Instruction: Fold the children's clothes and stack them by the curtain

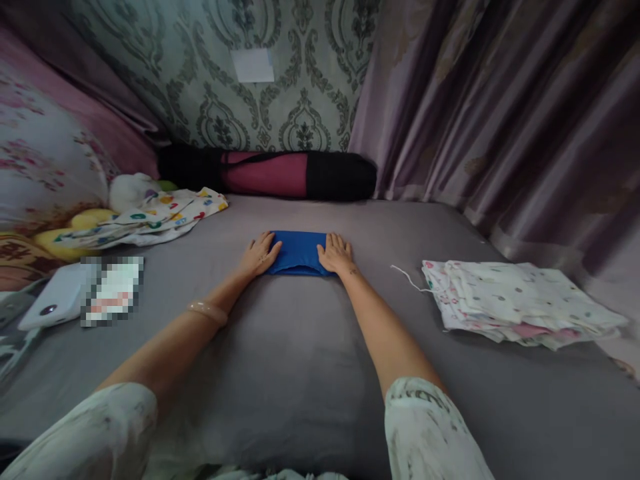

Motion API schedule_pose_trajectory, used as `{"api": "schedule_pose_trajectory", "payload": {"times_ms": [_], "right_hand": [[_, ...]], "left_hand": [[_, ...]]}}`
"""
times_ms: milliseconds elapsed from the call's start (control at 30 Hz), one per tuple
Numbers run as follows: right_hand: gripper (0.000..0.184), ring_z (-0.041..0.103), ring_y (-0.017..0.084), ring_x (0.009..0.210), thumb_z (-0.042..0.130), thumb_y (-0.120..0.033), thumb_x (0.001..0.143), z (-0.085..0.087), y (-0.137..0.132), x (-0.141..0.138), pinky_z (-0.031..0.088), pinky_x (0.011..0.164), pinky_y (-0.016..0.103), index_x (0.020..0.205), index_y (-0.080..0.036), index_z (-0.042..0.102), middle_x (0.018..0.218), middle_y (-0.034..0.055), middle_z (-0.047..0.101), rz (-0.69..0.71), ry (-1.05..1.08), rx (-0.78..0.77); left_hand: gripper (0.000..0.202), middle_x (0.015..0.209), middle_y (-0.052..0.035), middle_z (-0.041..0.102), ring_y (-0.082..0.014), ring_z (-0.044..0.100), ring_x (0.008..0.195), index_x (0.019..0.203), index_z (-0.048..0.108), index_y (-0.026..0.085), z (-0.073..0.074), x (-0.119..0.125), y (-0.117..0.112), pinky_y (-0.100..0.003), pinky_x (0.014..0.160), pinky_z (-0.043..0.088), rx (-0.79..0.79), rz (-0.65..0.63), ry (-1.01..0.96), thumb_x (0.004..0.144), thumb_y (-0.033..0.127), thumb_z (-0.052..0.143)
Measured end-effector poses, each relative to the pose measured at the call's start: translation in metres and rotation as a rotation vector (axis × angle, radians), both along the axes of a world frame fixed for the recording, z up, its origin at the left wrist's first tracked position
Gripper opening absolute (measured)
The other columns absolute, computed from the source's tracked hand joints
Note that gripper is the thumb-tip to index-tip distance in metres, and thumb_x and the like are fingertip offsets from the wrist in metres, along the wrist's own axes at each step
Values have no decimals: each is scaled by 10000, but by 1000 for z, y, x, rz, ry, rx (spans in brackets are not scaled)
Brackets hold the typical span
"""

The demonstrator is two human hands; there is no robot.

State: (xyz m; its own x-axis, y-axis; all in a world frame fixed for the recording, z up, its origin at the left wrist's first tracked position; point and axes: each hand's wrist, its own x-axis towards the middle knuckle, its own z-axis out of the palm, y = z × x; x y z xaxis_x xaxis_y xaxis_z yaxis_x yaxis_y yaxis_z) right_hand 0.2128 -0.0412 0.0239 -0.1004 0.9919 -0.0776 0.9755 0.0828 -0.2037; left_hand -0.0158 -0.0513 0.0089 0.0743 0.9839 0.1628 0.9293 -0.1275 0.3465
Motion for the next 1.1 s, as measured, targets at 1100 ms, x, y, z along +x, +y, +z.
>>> {"api": "schedule_pose_trajectory", "payload": {"times_ms": [1100], "right_hand": [[592, 121, 260, 1450, 173, -392, 980, -2, -4, -90, 85, 1147, 527, 1497, -113, 249, 1573, 134, 198, 95, 65, 130]], "left_hand": [[661, 1462, -158, 418, -248, 364, 1364, 1417, 347, 118, -8, -9, -34, -433, 1142, 259, 95, -86, -150, 859, 439, 501]]}}
